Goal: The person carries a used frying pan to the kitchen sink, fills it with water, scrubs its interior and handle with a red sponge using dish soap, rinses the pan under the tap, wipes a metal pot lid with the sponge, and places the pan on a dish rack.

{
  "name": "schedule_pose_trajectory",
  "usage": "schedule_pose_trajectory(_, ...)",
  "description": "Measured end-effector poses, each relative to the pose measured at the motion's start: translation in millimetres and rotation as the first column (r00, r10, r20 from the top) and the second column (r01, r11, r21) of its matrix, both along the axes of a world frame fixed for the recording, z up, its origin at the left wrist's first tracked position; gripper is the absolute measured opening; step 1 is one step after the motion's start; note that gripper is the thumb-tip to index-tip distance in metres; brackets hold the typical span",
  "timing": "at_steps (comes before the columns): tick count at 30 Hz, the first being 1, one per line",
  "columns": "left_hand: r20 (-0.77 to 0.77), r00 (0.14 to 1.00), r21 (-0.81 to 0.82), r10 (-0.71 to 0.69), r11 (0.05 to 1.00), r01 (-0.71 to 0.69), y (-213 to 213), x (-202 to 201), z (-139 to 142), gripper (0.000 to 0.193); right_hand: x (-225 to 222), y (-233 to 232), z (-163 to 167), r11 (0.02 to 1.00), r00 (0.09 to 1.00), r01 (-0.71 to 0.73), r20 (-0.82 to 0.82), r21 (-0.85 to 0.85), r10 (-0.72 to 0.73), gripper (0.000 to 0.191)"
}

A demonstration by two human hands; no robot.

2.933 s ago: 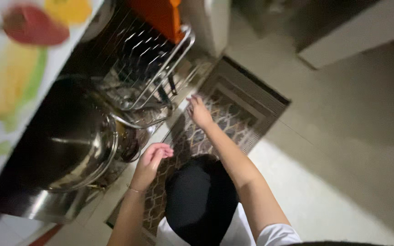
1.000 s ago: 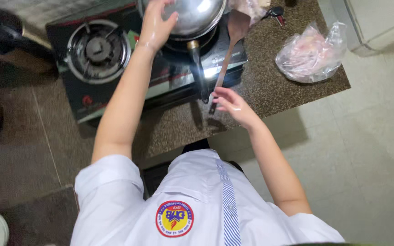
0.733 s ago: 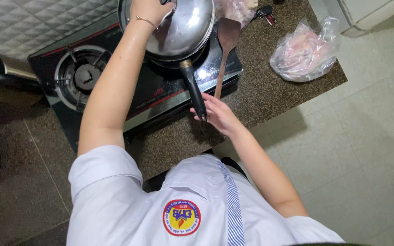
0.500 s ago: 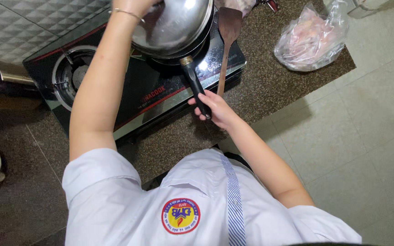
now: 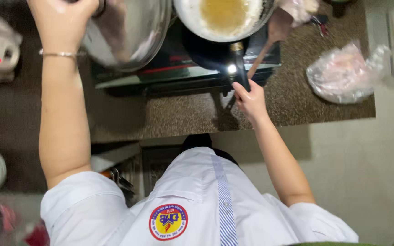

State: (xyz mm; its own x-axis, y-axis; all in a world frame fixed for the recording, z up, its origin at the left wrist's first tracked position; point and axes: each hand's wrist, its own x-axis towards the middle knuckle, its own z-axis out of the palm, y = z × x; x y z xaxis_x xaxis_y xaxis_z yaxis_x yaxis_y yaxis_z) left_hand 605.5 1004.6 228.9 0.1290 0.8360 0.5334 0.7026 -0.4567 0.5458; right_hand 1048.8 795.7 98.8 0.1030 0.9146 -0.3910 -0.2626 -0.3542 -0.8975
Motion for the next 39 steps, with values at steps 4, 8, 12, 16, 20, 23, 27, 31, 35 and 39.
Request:
schedule_pose_trajectory(4, -0.007, 0.998, 0.151, 0.061, 0.987, -0.060, -122.7, -63.5, -5.4, 0.027, -4.9, -25.1, 11.6, 0.990, 0.992, -0.124, 0.027, 0.063, 0.122, 0.023)
schedule_pose_trajectory(8, -0.130, 0.912, 0.089, 0.389, 0.921, -0.380, -216.0, -108.2, -34.1, 0.035, -23.8, -51.3, 19.5, 0.965, 0.965, -0.263, 0.007, 0.013, 0.263, 0.022)
schedule_pose_trajectory(12, -0.174, 0.786, 0.018, 0.593, 0.800, -0.600, -288.9, -146.9, -75.0, 0.038, -52.3, -75.2, 24.6, 0.906, 0.909, -0.416, 0.002, -0.073, 0.418, 0.018)
schedule_pose_trajectory(16, -0.074, 0.731, -0.074, 0.678, 0.728, -0.682, -322.8, -190.1, -111.5, 0.035, -95.4, -97.0, 20.9, 0.865, 0.864, -0.497, 0.057, -0.062, 0.501, 0.015)
schedule_pose_trajectory(20, -0.080, 0.580, -0.136, 0.811, 0.567, -0.812, -316.0, -226.4, -146.5, 0.036, -141.9, -109.9, 13.1, 0.829, 0.824, -0.547, 0.097, -0.119, 0.558, 0.015)
schedule_pose_trajectory(23, -0.131, 0.490, -0.272, 0.862, 0.444, -0.854, -302.6, -255.9, -159.9, 0.035, -175.3, -114.1, 8.2, 0.812, 0.797, -0.573, 0.155, -0.109, 0.583, 0.016)
schedule_pose_trajectory(27, -0.124, 0.488, -0.401, 0.864, 0.406, -0.821, -286.7, -283.3, -171.4, 0.031, -221.2, -122.8, 2.2, 0.820, 0.794, -0.560, 0.208, -0.117, 0.571, 0.013)
schedule_pose_trajectory(31, -0.224, 0.581, -0.387, 0.782, 0.476, -0.790, -274.5, -302.1, -181.6, 0.048, -263.1, -133.1, 0.1, 0.840, 0.834, -0.532, 0.105, -0.104, 0.541, 0.012)
schedule_pose_trajectory(35, -0.255, 0.597, -0.486, 0.761, 0.433, -0.759, -266.7, -304.8, -194.2, 0.043, -294.0, -137.9, 5.4, 0.834, 0.817, -0.545, 0.165, -0.088, 0.552, 0.013)
schedule_pose_trajectory(39, -0.165, 0.648, -0.502, 0.744, 0.502, -0.704, -265.8, -301.0, -205.0, 0.043, -315.3, -136.6, 18.3, 0.802, 0.782, -0.595, 0.190, -0.055, 0.593, 0.014)
